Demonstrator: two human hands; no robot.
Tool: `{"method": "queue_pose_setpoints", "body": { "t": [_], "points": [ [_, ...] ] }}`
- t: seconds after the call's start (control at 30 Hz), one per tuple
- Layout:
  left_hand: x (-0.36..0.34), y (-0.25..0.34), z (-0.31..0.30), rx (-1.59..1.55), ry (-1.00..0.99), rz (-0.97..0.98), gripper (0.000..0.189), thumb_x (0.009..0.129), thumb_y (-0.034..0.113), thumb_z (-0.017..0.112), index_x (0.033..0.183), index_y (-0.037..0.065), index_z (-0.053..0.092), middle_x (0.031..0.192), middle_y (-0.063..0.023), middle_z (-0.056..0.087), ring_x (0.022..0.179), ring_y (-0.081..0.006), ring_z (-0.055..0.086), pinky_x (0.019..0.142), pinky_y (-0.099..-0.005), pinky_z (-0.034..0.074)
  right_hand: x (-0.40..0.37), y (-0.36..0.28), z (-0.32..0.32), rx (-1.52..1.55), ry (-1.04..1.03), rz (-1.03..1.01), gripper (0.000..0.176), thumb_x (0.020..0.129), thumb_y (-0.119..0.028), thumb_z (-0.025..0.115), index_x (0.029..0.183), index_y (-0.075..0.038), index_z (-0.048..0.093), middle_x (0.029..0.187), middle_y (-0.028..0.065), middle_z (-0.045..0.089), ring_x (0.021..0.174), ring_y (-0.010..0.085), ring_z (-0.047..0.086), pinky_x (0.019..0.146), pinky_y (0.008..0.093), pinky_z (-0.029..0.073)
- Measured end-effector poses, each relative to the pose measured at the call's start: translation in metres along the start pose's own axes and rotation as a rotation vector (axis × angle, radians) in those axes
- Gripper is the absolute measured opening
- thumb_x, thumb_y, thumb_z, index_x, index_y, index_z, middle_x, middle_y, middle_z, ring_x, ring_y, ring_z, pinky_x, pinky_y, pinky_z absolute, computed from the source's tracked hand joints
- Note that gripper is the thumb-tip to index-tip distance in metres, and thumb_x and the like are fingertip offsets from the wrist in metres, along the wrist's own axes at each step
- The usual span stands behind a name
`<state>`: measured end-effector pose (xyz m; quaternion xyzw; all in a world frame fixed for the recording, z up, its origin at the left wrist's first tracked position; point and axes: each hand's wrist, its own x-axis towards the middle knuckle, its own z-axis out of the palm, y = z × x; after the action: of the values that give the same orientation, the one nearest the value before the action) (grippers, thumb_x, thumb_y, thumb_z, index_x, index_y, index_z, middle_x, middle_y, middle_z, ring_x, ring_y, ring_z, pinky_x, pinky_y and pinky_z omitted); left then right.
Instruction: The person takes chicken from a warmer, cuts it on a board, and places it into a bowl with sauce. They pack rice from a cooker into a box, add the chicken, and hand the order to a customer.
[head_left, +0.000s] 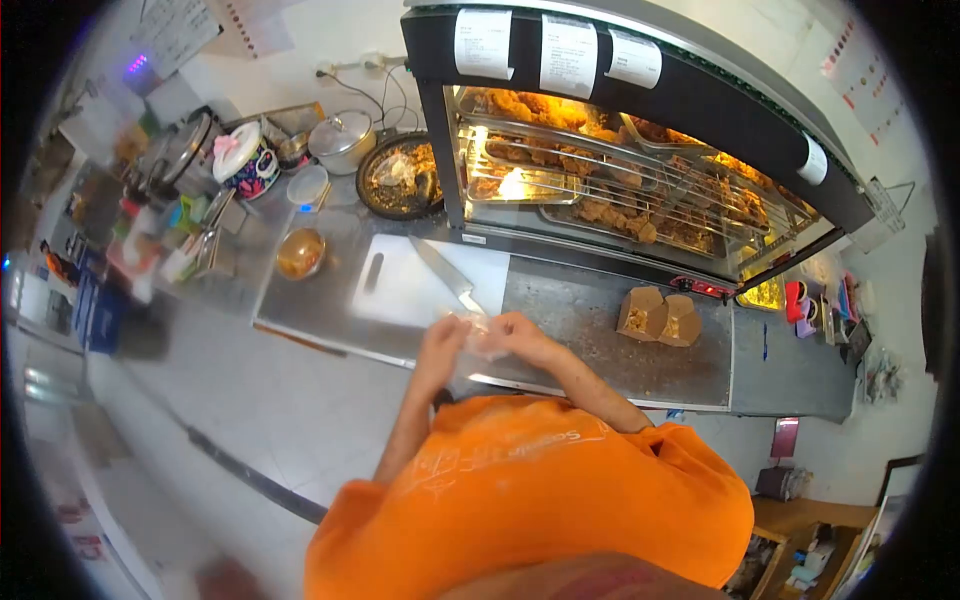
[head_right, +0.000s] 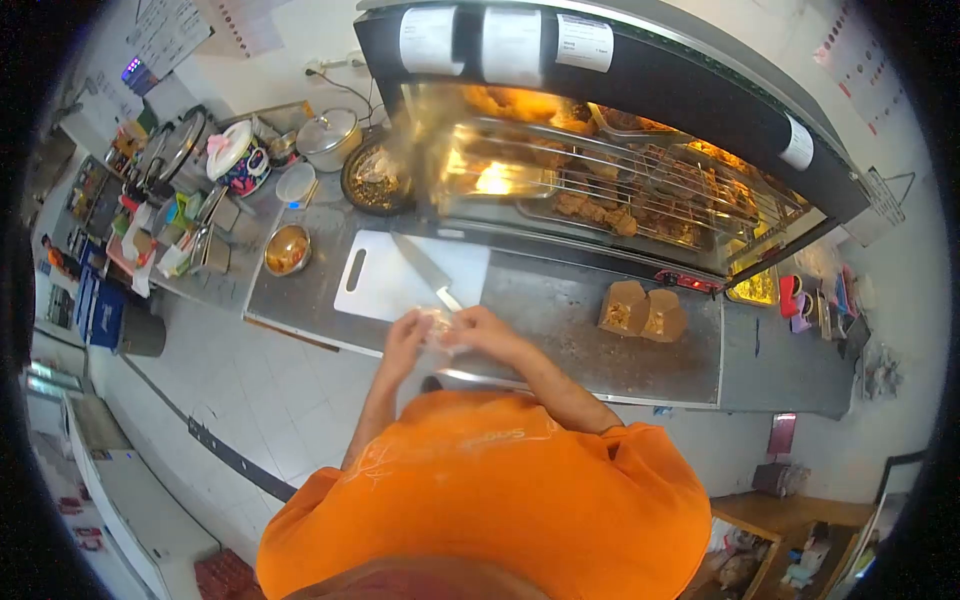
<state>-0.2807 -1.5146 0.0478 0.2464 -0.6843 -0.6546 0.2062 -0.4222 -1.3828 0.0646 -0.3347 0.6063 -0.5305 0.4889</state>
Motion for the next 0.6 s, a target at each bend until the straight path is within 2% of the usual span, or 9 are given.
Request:
{"method": "queue_pose_setpoints", "body": {
  "t": [0.07,0.13,0.17,0.27,0.33,0.4,0.43,0.5,0.6],
  "points": [
    [-0.005,0.013,-0.007,0.006,-0.044,-0.099,0.024,0.092,0.02,0.056,0.086,-0.002,0.059,0.076,-0.0045,0.061,0.073,-0.0136,0.056,0.065,-0.0313,0.046,0.008,0.023,-0.006,0.34,0.009,0.083,0.024,0.079,-0.016,0.072,0.069,-0.006,0.054,0.075,-0.003,0.061,0.069,0.0066,0.057,0.058,0.0261,0.045],
    [-0.006,0.012,-0.002,0.045,-0.06,-0.066,0.024,0.091,0.022,0.059,0.084,-0.002,0.058,0.073,-0.0074,0.06,0.069,-0.0178,0.057,0.064,-0.0337,0.046,0.007,0.026,-0.011,-0.045,0.369,-0.205,0.023,0.078,-0.018,0.073,0.069,-0.007,0.056,0.071,-0.0005,0.062,0.066,0.0123,0.061,0.055,0.0299,0.045],
    [-0.005,0.012,0.005,0.204,-0.045,0.063,0.023,0.091,0.021,0.059,0.086,-0.001,0.06,0.075,-0.0064,0.061,0.07,-0.0153,0.057,0.064,-0.0316,0.045,-0.005,0.03,-0.011,-0.818,0.707,-0.321,0.016,0.079,-0.016,0.071,0.074,-0.006,0.06,0.07,0.0061,0.062,0.062,0.0193,0.062,0.056,0.0321,0.046],
    [-0.005,0.031,0.041,0.439,0.022,0.168,0.023,0.09,0.021,0.06,0.084,-0.001,0.06,0.078,-0.0124,0.063,0.069,-0.0225,0.059,0.064,-0.0342,0.045,-0.028,0.023,-0.005,-0.981,0.655,-0.824,0.019,0.079,-0.019,0.07,0.076,-0.005,0.058,0.066,0.0125,0.058,0.059,0.0305,0.057,0.052,0.0384,0.043],
    [-0.011,0.04,0.057,0.604,0.053,0.209,0.021,0.089,0.02,0.06,0.083,0.0,0.06,0.078,-0.0163,0.062,0.07,-0.0312,0.059,0.064,-0.0382,0.046,-0.027,0.043,-0.002,-0.977,0.504,-0.757,0.008,0.084,-0.013,0.061,0.081,-0.006,0.062,0.064,0.0113,0.057,0.058,0.0246,0.058,0.053,0.038,0.043],
    [-0.014,0.045,0.058,0.741,0.004,0.33,0.018,0.087,0.019,0.061,0.084,0.002,0.061,0.078,-0.0167,0.062,0.073,-0.0348,0.059,0.065,-0.0417,0.046,-0.023,0.058,-0.007,-0.376,0.212,-0.392,0.015,0.085,-0.009,0.055,0.096,-0.007,0.063,0.066,0.0082,0.058,0.061,0.0166,0.059,0.052,0.0362,0.043],
    [-0.016,0.043,0.057,0.842,-0.09,0.384,0.016,0.086,0.018,0.062,0.084,0.002,0.061,0.079,-0.0163,0.062,0.075,-0.0349,0.059,0.066,-0.0428,0.046,-0.019,0.065,-0.012,-0.377,0.216,-0.388,0.015,0.085,-0.009,0.055,0.096,-0.007,0.063,0.066,0.0082,0.058,0.061,0.0166,0.059,0.052,0.0362,0.043],
    [-0.019,0.034,0.058,0.943,-0.19,0.434,0.014,0.085,0.017,0.062,0.084,0.003,0.061,0.08,-0.0159,0.062,0.076,-0.035,0.059,0.068,-0.044,0.046,-0.011,0.075,-0.019,0.475,0.244,0.053,0.03,0.084,-0.005,0.05,0.113,-0.007,0.057,0.08,0.0053,0.061,0.07,0.0138,0.061,0.054,0.0318,0.046],
    [-0.016,0.022,0.058,0.623,-0.259,0.411,0.014,0.084,0.016,0.064,0.086,0.002,0.061,0.084,-0.0157,0.061,0.082,-0.0352,0.058,0.072,-0.0441,0.045,-0.015,0.039,-0.006,0.959,0.294,-0.039,0.04,0.086,-0.005,0.049,0.126,-0.009,0.049,0.098,0.0048,0.061,0.079,0.0164,0.061,0.06,0.0296,0.049]
  ]
}}
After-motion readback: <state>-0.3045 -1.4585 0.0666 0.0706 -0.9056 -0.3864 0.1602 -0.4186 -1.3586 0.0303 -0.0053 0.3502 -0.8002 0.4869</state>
